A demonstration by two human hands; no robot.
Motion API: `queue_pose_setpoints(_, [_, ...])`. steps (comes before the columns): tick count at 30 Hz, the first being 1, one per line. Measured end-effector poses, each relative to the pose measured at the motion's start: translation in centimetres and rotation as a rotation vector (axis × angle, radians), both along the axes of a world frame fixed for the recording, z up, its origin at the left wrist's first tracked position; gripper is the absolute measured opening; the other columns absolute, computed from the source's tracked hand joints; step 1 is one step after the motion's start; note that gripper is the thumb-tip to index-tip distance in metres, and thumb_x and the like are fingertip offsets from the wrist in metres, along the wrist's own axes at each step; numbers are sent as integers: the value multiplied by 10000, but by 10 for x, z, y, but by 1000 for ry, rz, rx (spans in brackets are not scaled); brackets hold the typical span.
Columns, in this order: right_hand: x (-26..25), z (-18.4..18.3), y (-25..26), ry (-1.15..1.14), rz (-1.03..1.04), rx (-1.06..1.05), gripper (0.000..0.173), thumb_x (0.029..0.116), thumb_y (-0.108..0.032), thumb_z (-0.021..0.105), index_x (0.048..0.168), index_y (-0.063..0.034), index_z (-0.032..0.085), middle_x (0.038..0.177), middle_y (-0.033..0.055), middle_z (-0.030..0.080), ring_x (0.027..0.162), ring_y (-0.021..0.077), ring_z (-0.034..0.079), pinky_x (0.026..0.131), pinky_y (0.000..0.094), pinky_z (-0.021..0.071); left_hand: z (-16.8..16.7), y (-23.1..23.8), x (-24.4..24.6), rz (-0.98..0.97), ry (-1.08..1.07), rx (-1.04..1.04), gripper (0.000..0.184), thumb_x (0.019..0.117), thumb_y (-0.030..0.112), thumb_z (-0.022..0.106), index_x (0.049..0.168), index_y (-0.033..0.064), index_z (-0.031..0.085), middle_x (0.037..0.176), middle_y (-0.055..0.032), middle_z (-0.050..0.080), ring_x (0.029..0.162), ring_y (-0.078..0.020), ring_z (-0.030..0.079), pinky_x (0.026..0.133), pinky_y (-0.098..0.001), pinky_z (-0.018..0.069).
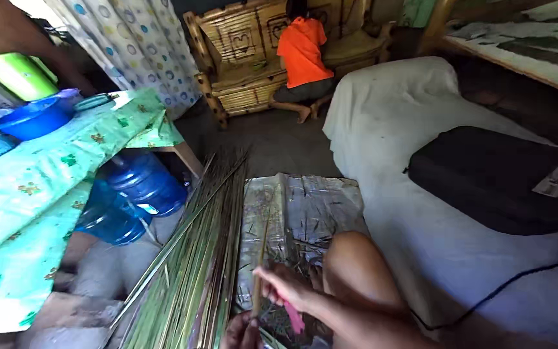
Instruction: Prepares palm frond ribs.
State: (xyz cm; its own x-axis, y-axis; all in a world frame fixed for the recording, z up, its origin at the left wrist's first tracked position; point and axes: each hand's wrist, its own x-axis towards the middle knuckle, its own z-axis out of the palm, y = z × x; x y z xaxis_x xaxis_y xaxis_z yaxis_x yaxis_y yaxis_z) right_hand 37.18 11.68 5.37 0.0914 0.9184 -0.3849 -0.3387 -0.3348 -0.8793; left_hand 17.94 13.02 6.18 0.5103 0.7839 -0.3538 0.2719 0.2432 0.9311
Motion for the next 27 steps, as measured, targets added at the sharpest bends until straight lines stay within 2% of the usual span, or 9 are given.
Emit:
queue_pose_setpoints(2, [6,1,0,40,-35,-2,437,1118,-395,269,1327,-83,493,719,-19,581,506,54,487,466,202,406,1,-2,3,51,-32,-24,167,1044,30,475,1139,-19,605,658,19,617,523,-37,575,490,-191,491])
queue_pose_setpoints(4, [8,-2,-1,32,-73,16,455,1117,-361,217,1345,-77,490,730,-17,576,513,59,488,469,207,409,1,-4,5,87,-60,-50,162,1047,32,475,1120,-10,614,635,25,610,502,-25,563,474,-176,478])
queue_pose_setpoints(6, [8,-8,-2,-16,-137,76,369,1115,-274,281,1304,-57,513,726,-25,560,522,52,490,473,199,414,2,-6,6,87,-83,-93,167,1046,27,468,1115,-12,616,610,31,592,479,-18,544,457,-169,464])
queue_pose_setpoints(8, [9,-12,-3,-43,-207,120,360,1100,-212,328,1315,-28,552,715,-28,560,520,48,490,470,195,418,2,-10,7,55,-87,-133,175,1052,32,460,1140,-15,603,611,37,580,475,-14,532,454,-168,458])
queue_pose_setpoints(13, [8,-8,-4,-61,-307,90,347,1106,-161,319,1217,-24,618,670,-23,570,501,53,504,445,189,419,-2,-16,6,-16,-110,-186,189,1061,67,457,1165,-14,592,660,40,584,529,-22,549,511,-189,477])
queue_pose_setpoints(16, [5,-12,-2,-115,-306,144,345,1092,-150,334,1204,-13,631,659,-36,574,487,44,505,434,181,427,-1,-14,6,-80,-59,-219,219,1085,116,445,1215,-17,560,730,9,601,583,-49,578,567,-220,511])
queue_pose_setpoints(19, [2,-11,0,-140,-273,125,331,1094,-146,355,1223,-8,627,673,-37,569,499,46,503,442,188,427,1,-9,11,-91,-4,-200,284,1064,79,462,1315,-41,518,909,-64,627,716,-104,619,687,-289,550])
queue_pose_setpoints(22, [-4,-7,2,-148,-237,96,322,1100,-141,360,1220,-7,627,684,-27,571,508,52,501,458,195,430,3,1,20,-79,-1,-154,314,1054,62,477,1352,-32,500,951,-85,627,722,-120,623,670,-297,553])
queue_pose_setpoints(27, [-4,-12,2,-139,-181,158,332,1092,-142,380,1265,8,621,734,-5,597,542,66,534,474,200,451,1,10,30,-37,-49,-155,257,1111,137,386,1228,-17,556,661,10,554,515,-64,542,504,-221,485])
